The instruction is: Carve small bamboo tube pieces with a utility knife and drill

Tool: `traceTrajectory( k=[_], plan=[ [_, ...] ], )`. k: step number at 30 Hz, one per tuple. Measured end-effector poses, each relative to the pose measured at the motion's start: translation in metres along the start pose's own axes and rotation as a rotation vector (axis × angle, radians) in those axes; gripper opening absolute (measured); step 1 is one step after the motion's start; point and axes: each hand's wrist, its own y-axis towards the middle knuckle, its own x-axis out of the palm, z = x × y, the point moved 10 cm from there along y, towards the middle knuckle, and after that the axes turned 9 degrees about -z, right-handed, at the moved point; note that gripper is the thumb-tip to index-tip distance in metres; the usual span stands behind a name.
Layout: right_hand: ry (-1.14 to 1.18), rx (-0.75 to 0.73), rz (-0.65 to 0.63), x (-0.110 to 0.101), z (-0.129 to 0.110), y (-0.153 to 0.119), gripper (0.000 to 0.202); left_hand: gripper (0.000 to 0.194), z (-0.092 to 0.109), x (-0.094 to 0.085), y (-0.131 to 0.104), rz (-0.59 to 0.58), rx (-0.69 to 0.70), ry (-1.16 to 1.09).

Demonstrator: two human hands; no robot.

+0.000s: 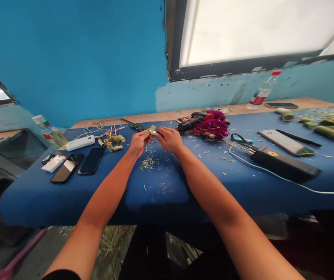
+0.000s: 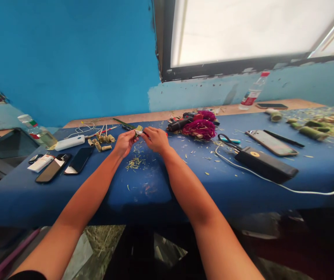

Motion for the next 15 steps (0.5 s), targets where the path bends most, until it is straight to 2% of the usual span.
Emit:
traceTrajectory(
  k=[4, 6, 8, 12, 15],
  plan=[
    [-0.007, 0.226, 0.104, -0.015, 0.037, -0.001, 0.036, 0.009, 0.001, -0.002, -0.001, 0.001, -0.003, 0.015],
    [-0.012, 0.275, 0.138, -0.023, 0.046, -0.003, 0.039, 0.009, 0.002, -0.002, 0.0, 0.003, 0.002, 0.013],
    [-0.012, 0.221, 0.126, -0.024, 0.04, -0.003, 0.037, 0.007, 0.002, -0.003, 0.001, 0.01, 0.008, 0.009],
    [-0.007, -0.009, 0.007, -0.007, 0.001, -0.003, 0.032, 0.006, 0.0, -0.005, 0.005, 0.018, 0.015, 0.002],
    [-0.021, -0.017, 0.0, -0.001, -0.007, -0.005, 0.033, 0.01, -0.001, -0.008, 0.007, 0.01, 0.022, -0.007]
  ],
)
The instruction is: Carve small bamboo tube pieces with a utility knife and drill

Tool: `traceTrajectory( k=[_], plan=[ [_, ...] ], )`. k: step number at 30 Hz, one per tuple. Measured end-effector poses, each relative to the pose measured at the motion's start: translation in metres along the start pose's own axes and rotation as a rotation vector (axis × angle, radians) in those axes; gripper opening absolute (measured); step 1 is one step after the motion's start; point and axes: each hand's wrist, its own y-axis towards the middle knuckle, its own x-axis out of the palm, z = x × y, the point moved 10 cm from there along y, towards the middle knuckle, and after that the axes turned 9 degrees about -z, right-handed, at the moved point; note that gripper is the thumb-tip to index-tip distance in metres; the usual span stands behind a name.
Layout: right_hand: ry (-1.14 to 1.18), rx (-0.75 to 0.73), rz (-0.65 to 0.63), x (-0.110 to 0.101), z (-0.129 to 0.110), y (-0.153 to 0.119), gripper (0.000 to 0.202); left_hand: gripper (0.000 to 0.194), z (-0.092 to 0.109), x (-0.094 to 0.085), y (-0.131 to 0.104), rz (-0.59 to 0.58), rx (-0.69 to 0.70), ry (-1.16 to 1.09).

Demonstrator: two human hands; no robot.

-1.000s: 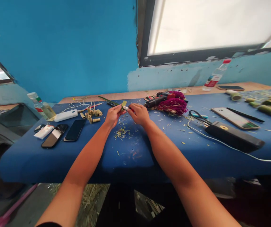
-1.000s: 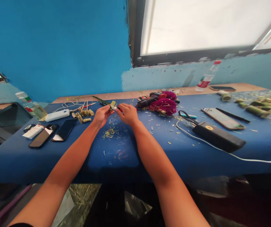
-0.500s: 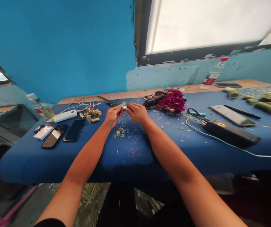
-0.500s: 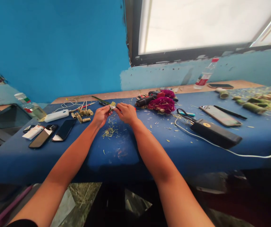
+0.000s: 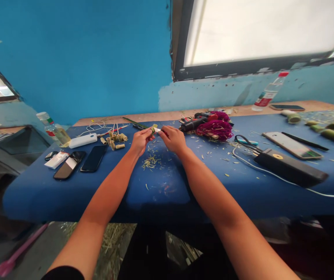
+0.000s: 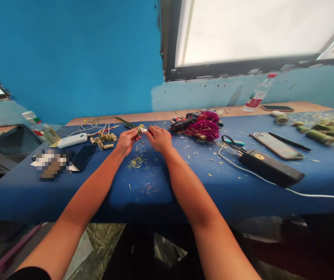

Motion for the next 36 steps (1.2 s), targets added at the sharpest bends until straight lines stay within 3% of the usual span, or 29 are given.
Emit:
traceTrajectory(
  k=[16, 22, 25, 29, 32, 36],
  plan=[
    [-0.052, 0.061, 0.012, 0.0, 0.006, -0.002, 0.036, 0.011, -0.005, -0.004, 0.001, -0.022, -0.023, 0.065],
    [-0.09, 0.203, 0.058, 0.0, 0.016, 0.001, 0.039, 0.007, -0.011, 0.0, 0.013, -0.015, -0.052, 0.091],
    [-0.037, 0.357, 0.083, -0.006, 0.043, 0.001, 0.036, 0.013, -0.012, 0.001, 0.011, -0.007, -0.082, 0.07],
    [0.05, 0.573, 0.162, -0.03, 0.092, -0.01, 0.04, 0.013, -0.004, -0.005, 0.0, 0.005, -0.084, 0.02],
    [0.127, 0.506, 0.189, -0.034, 0.094, -0.007, 0.042, 0.027, 0.005, -0.01, -0.005, 0.021, -0.05, -0.059],
    [0.236, 0.268, 0.141, -0.011, 0.056, 0.007, 0.034, 0.054, 0.006, -0.006, -0.004, -0.004, -0.049, -0.141]
  ],
)
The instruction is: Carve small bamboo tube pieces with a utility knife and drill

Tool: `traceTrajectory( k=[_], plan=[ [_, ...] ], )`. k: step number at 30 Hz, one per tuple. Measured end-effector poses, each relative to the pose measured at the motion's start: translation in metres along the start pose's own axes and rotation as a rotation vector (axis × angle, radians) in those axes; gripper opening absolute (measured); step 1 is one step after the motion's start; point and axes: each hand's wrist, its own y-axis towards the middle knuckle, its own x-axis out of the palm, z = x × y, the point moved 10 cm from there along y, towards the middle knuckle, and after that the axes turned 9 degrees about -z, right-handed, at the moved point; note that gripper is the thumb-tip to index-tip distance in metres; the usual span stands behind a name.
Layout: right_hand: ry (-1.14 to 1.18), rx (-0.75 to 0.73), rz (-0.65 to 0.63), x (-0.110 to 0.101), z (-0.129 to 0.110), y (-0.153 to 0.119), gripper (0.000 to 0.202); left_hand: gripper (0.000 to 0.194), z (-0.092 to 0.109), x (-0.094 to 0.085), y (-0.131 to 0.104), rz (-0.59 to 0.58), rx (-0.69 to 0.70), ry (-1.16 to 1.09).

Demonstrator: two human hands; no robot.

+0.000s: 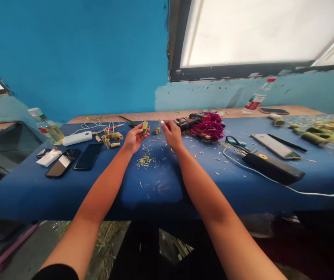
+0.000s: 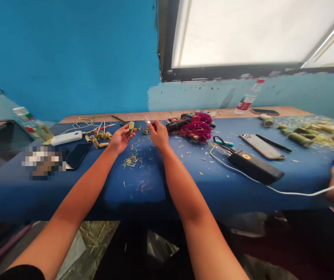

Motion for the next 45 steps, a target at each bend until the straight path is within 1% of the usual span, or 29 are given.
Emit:
traceTrajectory(
  k=[3, 6, 8, 9, 11, 13, 16, 18, 21, 25, 29, 31, 33, 35, 37, 38, 39, 41, 43, 45],
  plan=[
    [0.039, -0.127, -0.049, 0.017, -0.021, -0.005, 0.038, 0.06, -0.002, 0.0, 0.0, 0.004, -0.016, -0.006],
    [0.043, -0.238, -0.095, 0.022, -0.036, -0.014, 0.04, 0.06, -0.002, -0.001, -0.001, 0.013, -0.022, 0.003],
    [0.031, -0.289, -0.128, 0.023, -0.043, -0.02, 0.04, 0.053, -0.002, 0.001, -0.002, 0.012, -0.022, 0.007],
    [0.027, -0.303, -0.141, 0.024, -0.046, -0.023, 0.041, 0.045, -0.002, 0.002, -0.003, 0.014, -0.022, 0.007],
    [0.002, -0.31, -0.16, 0.026, -0.049, -0.026, 0.04, 0.028, -0.002, 0.004, -0.004, 0.025, -0.018, 0.01],
    [-0.064, -0.302, -0.179, 0.03, -0.051, -0.028, 0.039, 0.019, -0.002, 0.004, -0.006, 0.041, -0.011, 0.016],
    [-0.196, -0.288, -0.216, 0.035, -0.053, -0.03, 0.037, 0.018, -0.003, 0.003, -0.007, 0.052, -0.003, 0.014],
    [-0.244, -0.277, -0.23, 0.036, -0.054, -0.03, 0.036, 0.017, -0.003, 0.001, -0.008, 0.051, 0.01, 0.007],
    [-0.278, -0.271, -0.239, 0.036, -0.056, -0.03, 0.035, 0.019, -0.003, 0.001, -0.008, 0.043, 0.045, 0.018],
    [-0.292, -0.29, -0.255, 0.037, -0.058, -0.032, 0.035, 0.016, -0.001, 0.001, -0.009, 0.062, 0.096, 0.041],
    [-0.327, -0.292, -0.223, 0.038, -0.06, -0.034, 0.036, 0.02, -0.001, 0.001, -0.01, 0.1, 0.09, 0.026],
    [-0.354, -0.268, -0.176, 0.036, -0.06, -0.032, 0.037, 0.02, -0.002, 0.0, -0.012, 0.128, 0.084, 0.009],
    [-0.357, -0.213, -0.127, 0.03, -0.053, -0.028, 0.038, 0.02, -0.004, -0.002, -0.013, 0.145, 0.065, 0.004],
    [-0.328, -0.099, -0.072, 0.018, -0.037, -0.02, 0.039, 0.019, -0.007, -0.002, -0.014, 0.132, 0.04, 0.011],
    [-0.275, 0.025, -0.005, 0.003, -0.015, -0.014, 0.041, 0.016, -0.009, -0.001, -0.014, 0.11, 0.029, 0.019],
    [-0.228, 0.065, 0.032, -0.005, -0.005, -0.012, 0.042, 0.015, -0.009, -0.001, -0.014, 0.108, 0.033, 0.019],
    [-0.165, 0.079, 0.06, -0.01, 0.002, -0.011, 0.042, 0.015, -0.008, -0.002, -0.014, 0.115, 0.04, 0.013],
    [-0.038, 0.052, 0.082, -0.014, 0.007, -0.009, 0.04, 0.016, -0.007, -0.006, -0.013, 0.144, 0.053, -0.006],
    [0.046, 0.003, 0.057, -0.008, 0.002, -0.007, 0.036, 0.015, -0.006, -0.009, -0.012, 0.156, 0.062, -0.008],
    [0.104, -0.058, -0.01, 0.005, -0.011, -0.007, 0.031, 0.012, -0.006, -0.009, -0.011, 0.15, 0.07, 0.019]
  ],
)
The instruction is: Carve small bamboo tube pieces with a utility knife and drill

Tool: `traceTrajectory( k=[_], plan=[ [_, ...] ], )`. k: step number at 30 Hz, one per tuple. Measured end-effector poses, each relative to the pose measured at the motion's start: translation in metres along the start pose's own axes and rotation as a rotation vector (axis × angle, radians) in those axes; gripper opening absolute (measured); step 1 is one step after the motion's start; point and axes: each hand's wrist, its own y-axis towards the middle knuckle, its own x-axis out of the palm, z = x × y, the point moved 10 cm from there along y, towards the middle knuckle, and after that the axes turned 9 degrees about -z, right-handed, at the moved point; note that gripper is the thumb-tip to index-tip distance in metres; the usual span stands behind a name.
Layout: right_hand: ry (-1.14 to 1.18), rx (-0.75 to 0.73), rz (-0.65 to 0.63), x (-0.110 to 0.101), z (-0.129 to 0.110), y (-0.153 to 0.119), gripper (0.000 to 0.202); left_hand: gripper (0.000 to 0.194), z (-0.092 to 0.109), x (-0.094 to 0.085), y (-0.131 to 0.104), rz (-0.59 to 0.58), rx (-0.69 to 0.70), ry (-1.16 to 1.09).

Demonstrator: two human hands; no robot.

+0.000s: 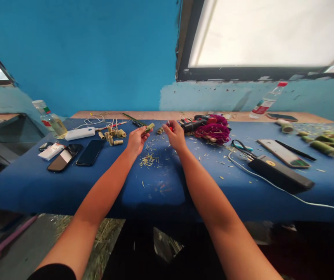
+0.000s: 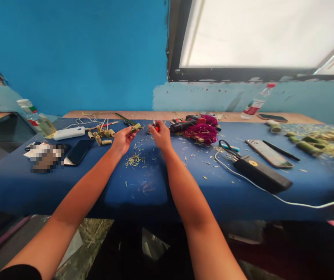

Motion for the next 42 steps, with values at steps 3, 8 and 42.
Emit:
traceTrajectory(
  k=[3, 8, 42],
  plan=[
    [0.186, -0.103, -0.134, 0.022, -0.019, -0.002, 0.042, 0.018, 0.0, 0.001, 0.0, -0.02, 0.01, 0.047],
    [0.325, -0.096, -0.159, 0.028, -0.024, -0.003, 0.032, 0.023, 0.0, 0.007, -0.004, -0.052, -0.019, 0.062],
    [-0.529, -0.098, -0.304, 0.045, -0.046, -0.025, 0.038, 0.037, -0.006, 0.021, 0.0, -0.18, 0.001, 0.283]
  ],
)
